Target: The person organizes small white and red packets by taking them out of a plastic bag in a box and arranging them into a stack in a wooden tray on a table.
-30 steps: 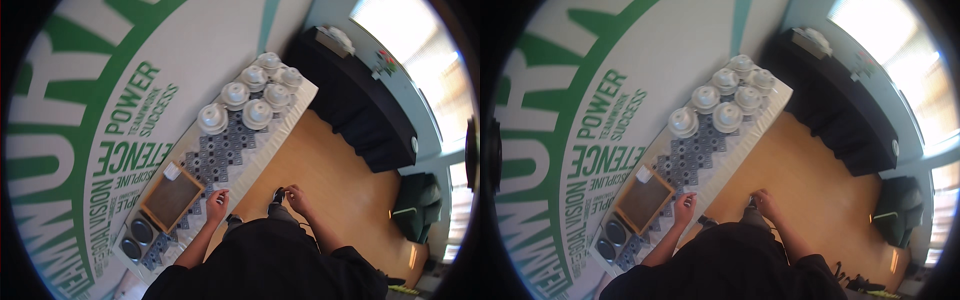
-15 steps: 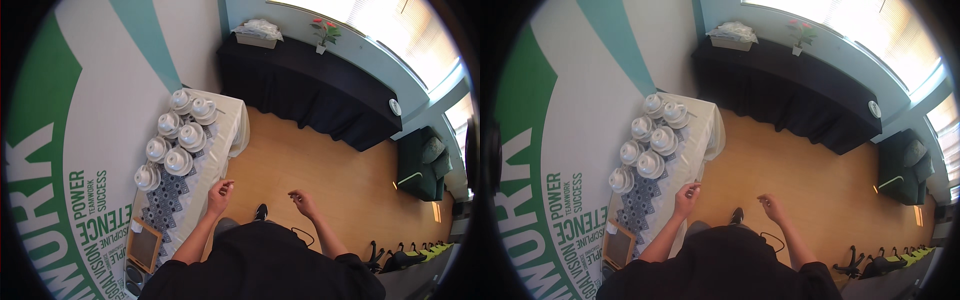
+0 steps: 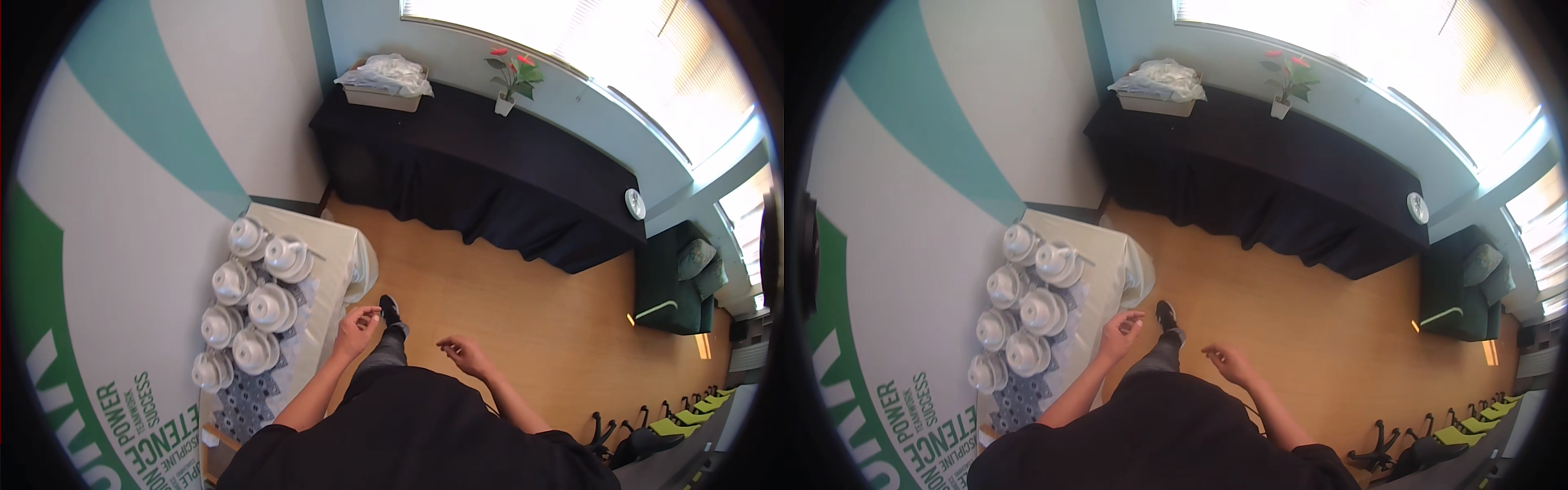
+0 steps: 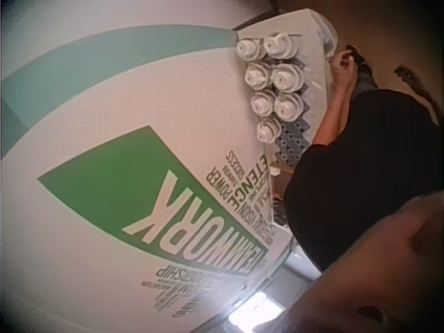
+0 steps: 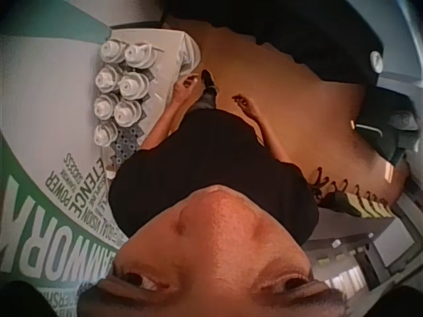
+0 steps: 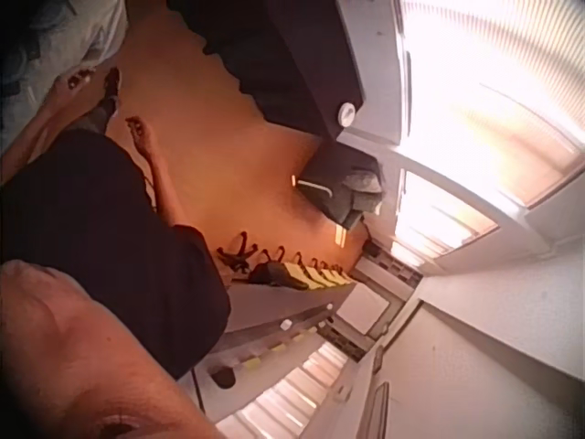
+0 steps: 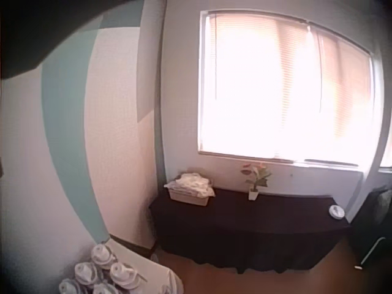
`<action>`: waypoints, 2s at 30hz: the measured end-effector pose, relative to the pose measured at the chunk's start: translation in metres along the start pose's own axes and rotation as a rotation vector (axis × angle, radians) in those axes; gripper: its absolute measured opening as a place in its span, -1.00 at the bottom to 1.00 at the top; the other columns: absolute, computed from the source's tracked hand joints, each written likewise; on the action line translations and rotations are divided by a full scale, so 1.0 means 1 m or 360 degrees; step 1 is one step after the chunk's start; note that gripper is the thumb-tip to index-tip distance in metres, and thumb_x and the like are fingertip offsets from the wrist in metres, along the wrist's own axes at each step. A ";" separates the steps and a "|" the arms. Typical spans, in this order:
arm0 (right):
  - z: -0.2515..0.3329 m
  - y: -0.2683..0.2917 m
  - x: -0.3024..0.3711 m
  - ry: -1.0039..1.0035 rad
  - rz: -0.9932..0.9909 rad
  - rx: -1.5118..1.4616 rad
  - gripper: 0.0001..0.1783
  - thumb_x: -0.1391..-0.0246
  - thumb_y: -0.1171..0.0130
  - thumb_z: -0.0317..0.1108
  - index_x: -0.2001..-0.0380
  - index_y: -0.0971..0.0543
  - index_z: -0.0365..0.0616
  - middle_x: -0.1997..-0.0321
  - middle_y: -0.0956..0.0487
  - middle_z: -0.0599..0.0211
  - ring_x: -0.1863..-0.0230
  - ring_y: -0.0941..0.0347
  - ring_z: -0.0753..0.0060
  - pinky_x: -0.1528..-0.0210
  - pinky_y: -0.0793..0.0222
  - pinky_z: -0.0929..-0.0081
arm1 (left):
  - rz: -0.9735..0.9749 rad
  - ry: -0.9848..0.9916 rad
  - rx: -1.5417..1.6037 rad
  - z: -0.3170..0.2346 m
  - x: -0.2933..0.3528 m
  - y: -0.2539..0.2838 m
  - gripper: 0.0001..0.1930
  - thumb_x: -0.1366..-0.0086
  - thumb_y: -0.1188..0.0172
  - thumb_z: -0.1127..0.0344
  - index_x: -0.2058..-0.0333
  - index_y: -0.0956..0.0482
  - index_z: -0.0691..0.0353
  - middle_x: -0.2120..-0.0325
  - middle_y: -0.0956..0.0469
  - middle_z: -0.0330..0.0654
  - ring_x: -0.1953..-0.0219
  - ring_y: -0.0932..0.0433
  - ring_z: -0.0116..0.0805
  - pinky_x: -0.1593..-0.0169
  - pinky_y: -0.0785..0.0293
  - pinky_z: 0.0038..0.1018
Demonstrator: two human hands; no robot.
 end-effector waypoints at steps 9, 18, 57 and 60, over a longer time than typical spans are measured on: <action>0.047 0.117 -0.162 -0.0171 -0.0100 0.0017 -0.75 -0.48 -0.21 -0.43 -0.10 -0.75 -0.14 0.01 -0.78 0.10 0.08 -0.77 0.21 0.02 -0.69 0.25 | 0.0229 -0.0215 -0.0037 -0.090 -0.217 -0.009 -0.69 -0.45 -0.38 0.33 -0.13 -0.75 0.18 0.13 -0.70 -0.18 0.25 -0.70 -0.40 0.12 -0.67 -0.45; 0.089 0.199 -0.344 0.0088 -0.0193 0.0050 -0.77 -0.42 -0.23 -0.45 -0.05 -0.76 -0.14 0.00 -0.75 0.07 0.05 -0.74 0.08 -0.02 -0.67 0.22 | 0.0064 -0.0167 0.0035 -0.097 -0.358 0.002 -0.69 -0.46 -0.39 0.33 -0.14 -0.75 0.15 0.16 -0.69 -0.23 0.22 -0.70 -0.46 0.12 -0.65 -0.48; 0.256 0.372 -1.019 0.0335 -0.0194 0.1122 -0.18 0.07 -0.60 0.15 -0.12 -0.71 -0.26 -0.09 -0.74 -0.17 -0.19 -0.66 -0.19 -0.29 -0.59 0.03 | -0.0262 0.0118 -0.0041 -0.138 -0.683 0.016 -0.60 -0.50 -0.37 0.40 -0.26 -0.65 0.14 0.05 -0.67 -0.24 0.15 -0.68 -0.48 0.00 -0.63 -0.46; 0.258 0.374 -1.023 0.0318 -0.0102 0.0974 -0.21 0.11 -0.64 0.12 -0.07 -0.73 -0.25 -0.04 -0.77 -0.09 -0.08 -0.73 -0.10 -0.25 -0.61 0.10 | -0.0264 0.0199 0.0044 -0.134 -0.687 0.023 -0.63 -0.47 -0.38 0.37 -0.22 -0.69 0.12 0.08 -0.69 -0.21 0.14 -0.72 -0.39 0.04 -0.66 -0.42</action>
Point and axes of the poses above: each hand's wrist, its own x-axis away from the middle knuckle, its own y-axis out of the back of the hand, z = x × y, the point moved 5 cm from there along -x, towards the middle knuckle
